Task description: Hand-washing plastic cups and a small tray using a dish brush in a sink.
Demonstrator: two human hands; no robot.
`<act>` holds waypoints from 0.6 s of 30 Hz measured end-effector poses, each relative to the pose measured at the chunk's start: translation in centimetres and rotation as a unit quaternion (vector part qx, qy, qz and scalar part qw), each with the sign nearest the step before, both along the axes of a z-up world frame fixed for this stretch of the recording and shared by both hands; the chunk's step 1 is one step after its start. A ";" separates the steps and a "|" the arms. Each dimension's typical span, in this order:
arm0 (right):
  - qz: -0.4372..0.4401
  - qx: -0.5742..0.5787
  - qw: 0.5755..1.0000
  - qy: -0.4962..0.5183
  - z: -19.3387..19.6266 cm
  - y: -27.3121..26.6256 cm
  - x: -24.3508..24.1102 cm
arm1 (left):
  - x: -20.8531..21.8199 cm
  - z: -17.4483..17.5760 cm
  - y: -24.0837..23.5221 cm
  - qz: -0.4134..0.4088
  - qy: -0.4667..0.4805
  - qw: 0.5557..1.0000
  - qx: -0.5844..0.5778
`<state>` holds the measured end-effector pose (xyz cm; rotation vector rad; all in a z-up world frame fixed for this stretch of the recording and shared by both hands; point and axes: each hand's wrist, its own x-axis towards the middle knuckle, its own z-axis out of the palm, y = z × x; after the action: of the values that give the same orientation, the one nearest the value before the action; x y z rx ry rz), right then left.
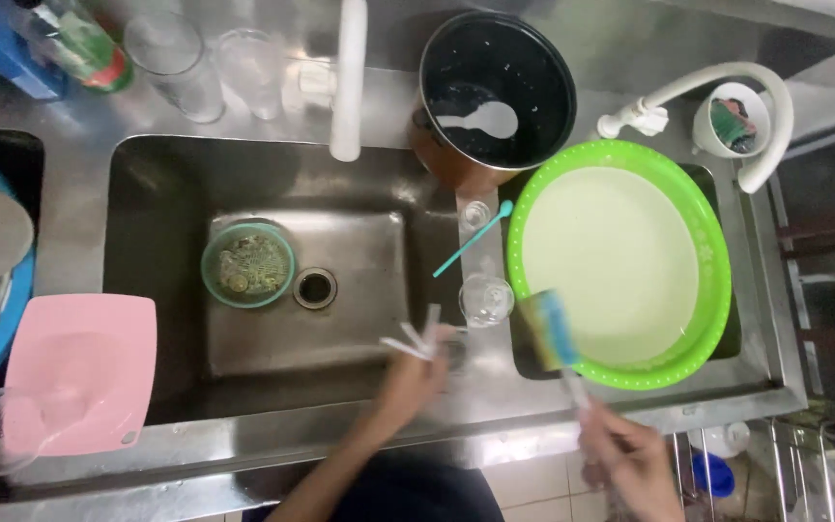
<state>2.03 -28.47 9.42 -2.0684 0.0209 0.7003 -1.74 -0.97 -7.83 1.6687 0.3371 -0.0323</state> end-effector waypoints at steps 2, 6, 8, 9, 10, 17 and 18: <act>-0.179 0.049 0.982 -0.022 3.1 1.7 0.0 | 1.9 1.5 -4.0 -0.020 0.028 0.996 -0.086; -0.224 0.093 0.970 -0.033 3.7 1.7 -0.9 | 4.5 3.6 -6.1 -0.076 0.013 0.994 -0.080; -0.223 0.129 0.966 -0.007 3.4 1.0 -1.6 | 5.0 2.4 -7.1 -0.055 -0.001 0.998 0.030; -0.228 0.126 0.965 -0.007 3.6 1.1 -1.8 | 4.9 3.3 -6.8 -0.061 -0.001 0.998 0.027; -0.223 0.118 0.968 -0.015 3.8 1.3 -2.0 | 4.7 4.2 -6.4 -0.067 0.031 0.997 0.017; -0.232 0.090 0.968 -0.034 3.9 2.7 -1.7 | 4.0 3.6 -4.6 -0.073 0.072 0.994 0.022; -0.235 0.090 0.967 -0.033 3.8 2.7 -1.8 | 3.8 3.5 -4.5 -0.075 0.073 0.994 0.023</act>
<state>0.20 -25.75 13.22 -1.8144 0.3835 0.3260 2.06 -5.42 -4.32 1.7398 0.3234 -0.2624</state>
